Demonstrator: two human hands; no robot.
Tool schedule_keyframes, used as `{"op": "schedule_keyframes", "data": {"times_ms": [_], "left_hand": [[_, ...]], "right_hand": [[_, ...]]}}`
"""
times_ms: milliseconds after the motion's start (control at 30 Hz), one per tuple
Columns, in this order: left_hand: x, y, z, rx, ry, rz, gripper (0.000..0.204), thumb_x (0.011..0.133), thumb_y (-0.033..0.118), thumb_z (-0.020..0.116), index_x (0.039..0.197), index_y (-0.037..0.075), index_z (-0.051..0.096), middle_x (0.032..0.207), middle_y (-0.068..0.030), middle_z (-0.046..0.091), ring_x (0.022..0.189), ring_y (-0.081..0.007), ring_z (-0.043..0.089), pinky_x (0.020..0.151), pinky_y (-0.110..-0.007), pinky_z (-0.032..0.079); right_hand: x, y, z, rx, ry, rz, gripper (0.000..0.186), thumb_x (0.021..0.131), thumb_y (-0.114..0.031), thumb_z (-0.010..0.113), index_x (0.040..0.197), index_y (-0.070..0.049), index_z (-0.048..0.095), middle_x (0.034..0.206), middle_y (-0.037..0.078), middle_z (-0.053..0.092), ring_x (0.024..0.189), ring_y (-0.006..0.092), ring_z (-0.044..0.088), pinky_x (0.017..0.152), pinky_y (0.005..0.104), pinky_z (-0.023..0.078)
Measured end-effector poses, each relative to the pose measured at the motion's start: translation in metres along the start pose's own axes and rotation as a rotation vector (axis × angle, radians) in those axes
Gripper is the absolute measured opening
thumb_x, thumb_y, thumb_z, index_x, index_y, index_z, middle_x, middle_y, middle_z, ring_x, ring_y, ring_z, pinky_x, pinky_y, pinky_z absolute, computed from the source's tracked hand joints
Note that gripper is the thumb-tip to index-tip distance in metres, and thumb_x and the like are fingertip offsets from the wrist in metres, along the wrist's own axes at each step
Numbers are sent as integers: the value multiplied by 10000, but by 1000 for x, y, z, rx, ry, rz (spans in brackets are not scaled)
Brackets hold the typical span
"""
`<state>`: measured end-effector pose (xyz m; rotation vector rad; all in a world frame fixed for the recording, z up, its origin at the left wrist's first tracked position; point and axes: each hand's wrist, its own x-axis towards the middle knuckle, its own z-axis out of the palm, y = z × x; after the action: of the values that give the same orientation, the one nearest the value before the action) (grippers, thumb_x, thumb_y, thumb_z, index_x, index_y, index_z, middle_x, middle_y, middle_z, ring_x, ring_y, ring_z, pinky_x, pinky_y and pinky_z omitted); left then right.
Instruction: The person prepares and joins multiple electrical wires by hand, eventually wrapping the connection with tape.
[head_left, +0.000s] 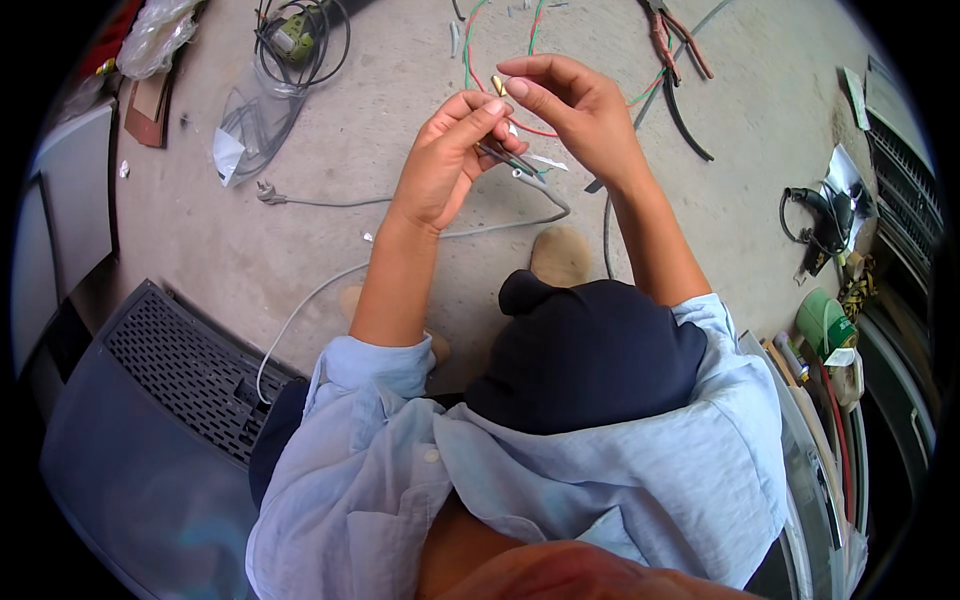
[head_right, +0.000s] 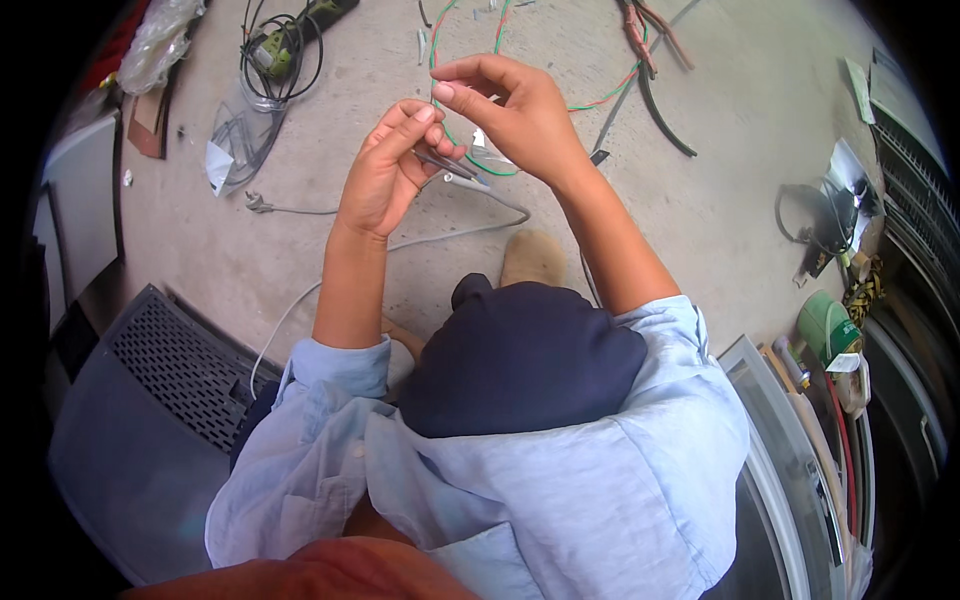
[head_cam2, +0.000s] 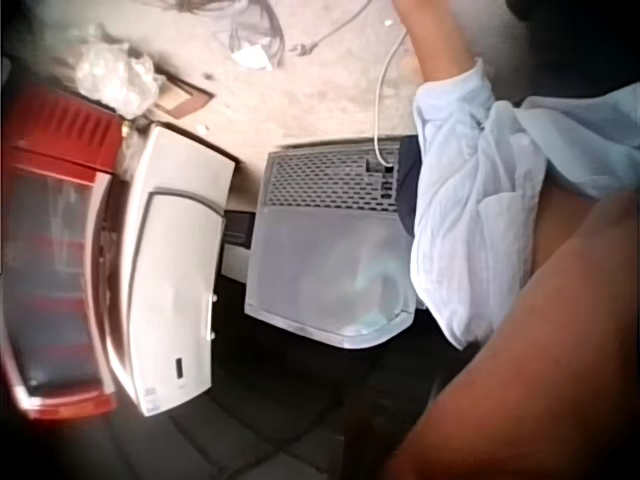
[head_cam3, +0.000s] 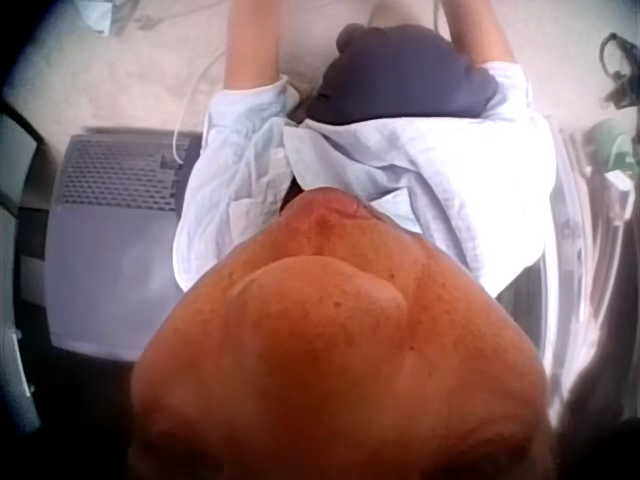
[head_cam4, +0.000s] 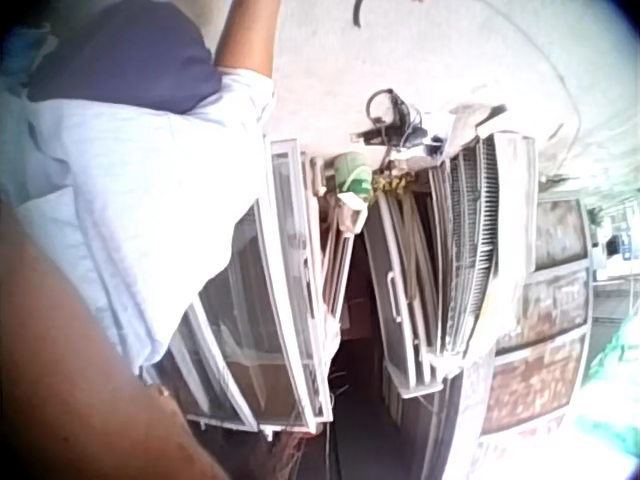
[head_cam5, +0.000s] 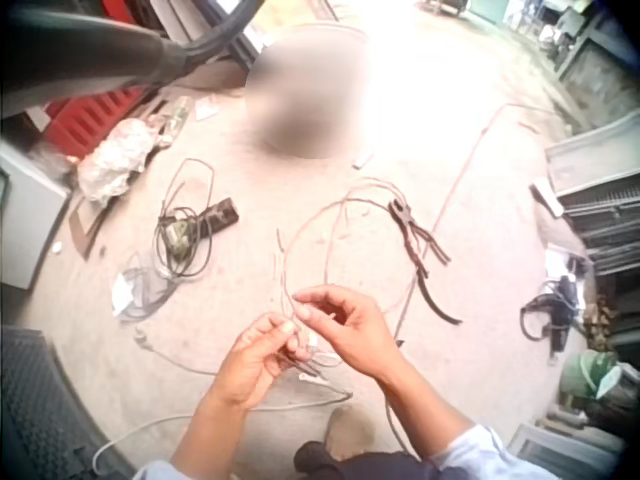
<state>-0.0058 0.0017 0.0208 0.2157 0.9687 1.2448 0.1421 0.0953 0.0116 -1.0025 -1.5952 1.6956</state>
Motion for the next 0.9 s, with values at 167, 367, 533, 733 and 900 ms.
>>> {"op": "schedule_keyframes", "data": {"times_ms": [167,367,533,733,900], "left_hand": [[-5,5,6,160,88,-27,137,948,180,586,988,50,600,756,17,558,675,-53,540,696,-262,518],[-5,6,9,280,152,18,138,920,185,622,943,50,639,738,38,530,637,-31,481,642,-224,459],[-6,7,10,319,152,18,117,903,171,634,916,57,649,728,40,518,626,-31,463,624,-216,434],[-6,6,7,305,160,25,113,900,169,639,919,58,650,721,41,514,616,-29,450,618,-216,425],[-6,2,6,294,177,24,99,891,152,650,920,57,646,688,68,478,571,-12,386,533,-193,341]], "right_hand": [[-4,0,-9,-124,-65,-37,194,875,-162,684,1017,-30,692,933,40,691,831,102,611,716,251,480],[-6,-18,-7,-298,-25,-154,152,858,-104,677,1001,-60,699,943,26,678,831,114,611,670,242,474],[-2,-7,-12,-473,-30,-402,134,820,-105,689,954,-98,694,877,47,667,749,203,651,622,312,508],[-3,-9,-12,-588,-12,-427,67,797,-140,697,857,-112,687,819,23,655,726,205,657,618,322,515],[-5,-6,-8,-615,14,-417,70,763,-177,694,804,-122,680,780,9,646,699,200,648,597,316,507]]}}
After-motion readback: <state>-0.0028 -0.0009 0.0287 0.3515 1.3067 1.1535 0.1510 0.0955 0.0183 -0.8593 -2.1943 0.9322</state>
